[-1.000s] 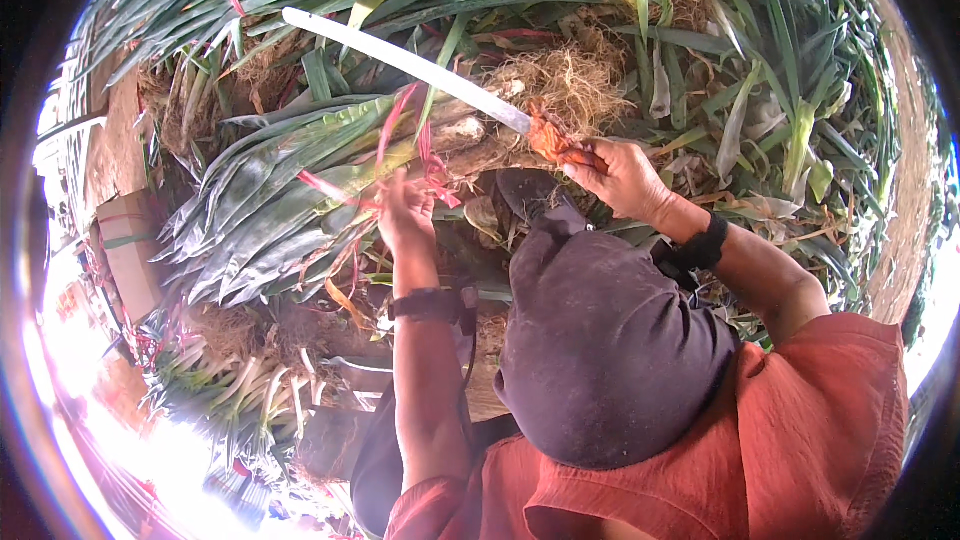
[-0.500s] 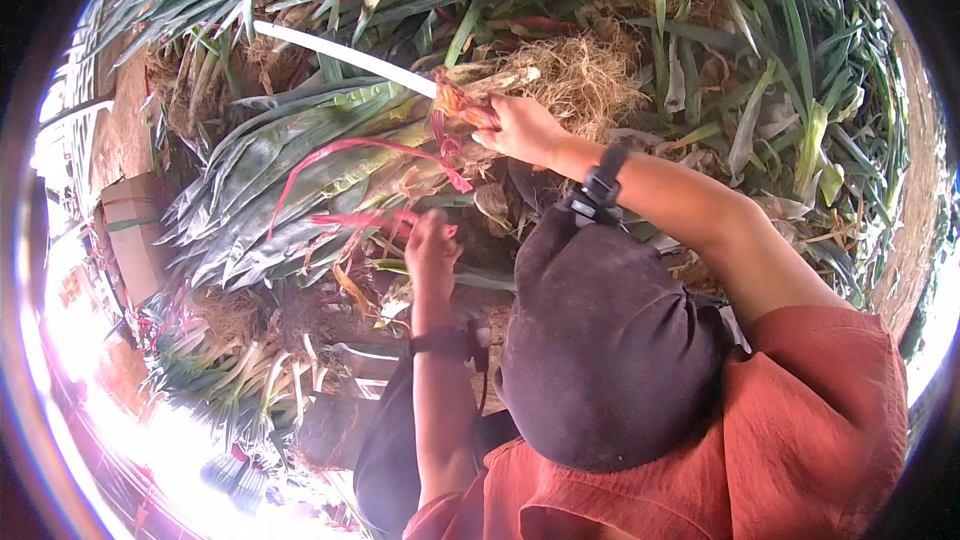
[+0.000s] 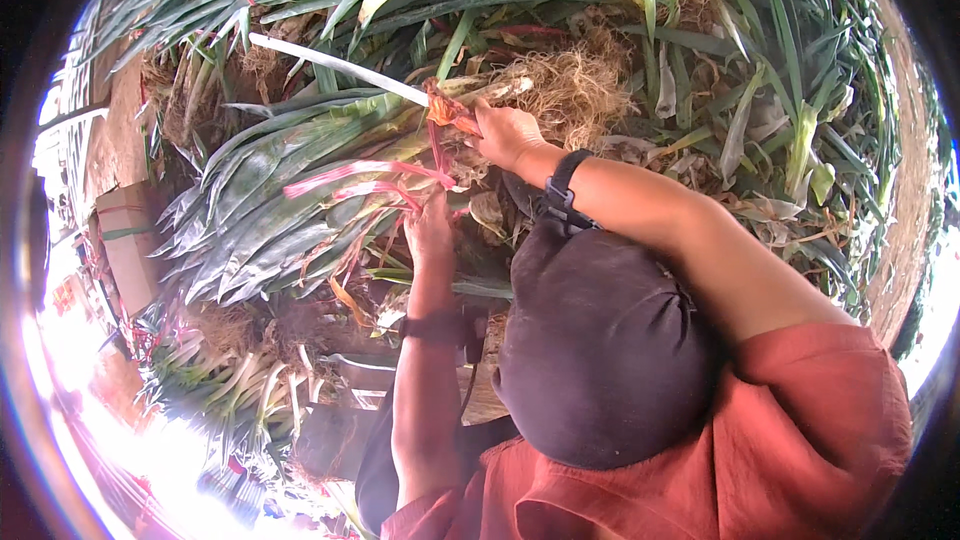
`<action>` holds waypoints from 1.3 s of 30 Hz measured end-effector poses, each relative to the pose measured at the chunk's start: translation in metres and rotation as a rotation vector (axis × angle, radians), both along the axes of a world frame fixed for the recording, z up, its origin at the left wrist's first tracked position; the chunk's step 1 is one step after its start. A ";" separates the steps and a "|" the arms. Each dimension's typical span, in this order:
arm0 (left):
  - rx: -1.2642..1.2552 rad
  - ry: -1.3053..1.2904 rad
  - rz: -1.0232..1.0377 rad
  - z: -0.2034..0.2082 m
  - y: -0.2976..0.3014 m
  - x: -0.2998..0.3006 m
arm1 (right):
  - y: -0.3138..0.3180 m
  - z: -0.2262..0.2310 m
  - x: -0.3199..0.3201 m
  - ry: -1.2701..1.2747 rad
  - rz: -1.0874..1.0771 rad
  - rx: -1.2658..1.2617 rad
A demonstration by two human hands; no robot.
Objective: Cutting ties on large bundles of leeks and peeling off outer layers for processing.
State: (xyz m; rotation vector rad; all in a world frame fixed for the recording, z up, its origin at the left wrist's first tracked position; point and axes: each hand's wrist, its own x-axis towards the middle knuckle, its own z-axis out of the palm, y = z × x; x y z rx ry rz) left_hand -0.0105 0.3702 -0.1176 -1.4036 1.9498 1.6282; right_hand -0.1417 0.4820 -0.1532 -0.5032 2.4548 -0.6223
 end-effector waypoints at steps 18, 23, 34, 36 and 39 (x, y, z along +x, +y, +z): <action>0.162 0.543 0.433 0.296 -0.124 0.122 | 0.047 -0.008 -0.024 -0.075 0.045 -0.166; -0.014 0.571 0.462 0.301 -0.148 0.122 | 0.099 0.045 -0.011 -0.016 0.040 -0.466; 0.024 0.628 0.368 0.314 -0.162 0.051 | 0.230 0.127 0.015 -0.368 -0.497 -0.397; 0.034 0.634 0.352 0.316 -0.164 0.037 | 0.244 0.080 0.010 0.013 -0.509 -0.545; 0.038 0.635 0.338 0.317 -0.172 0.024 | 0.245 0.080 -0.055 -0.032 -0.621 -0.591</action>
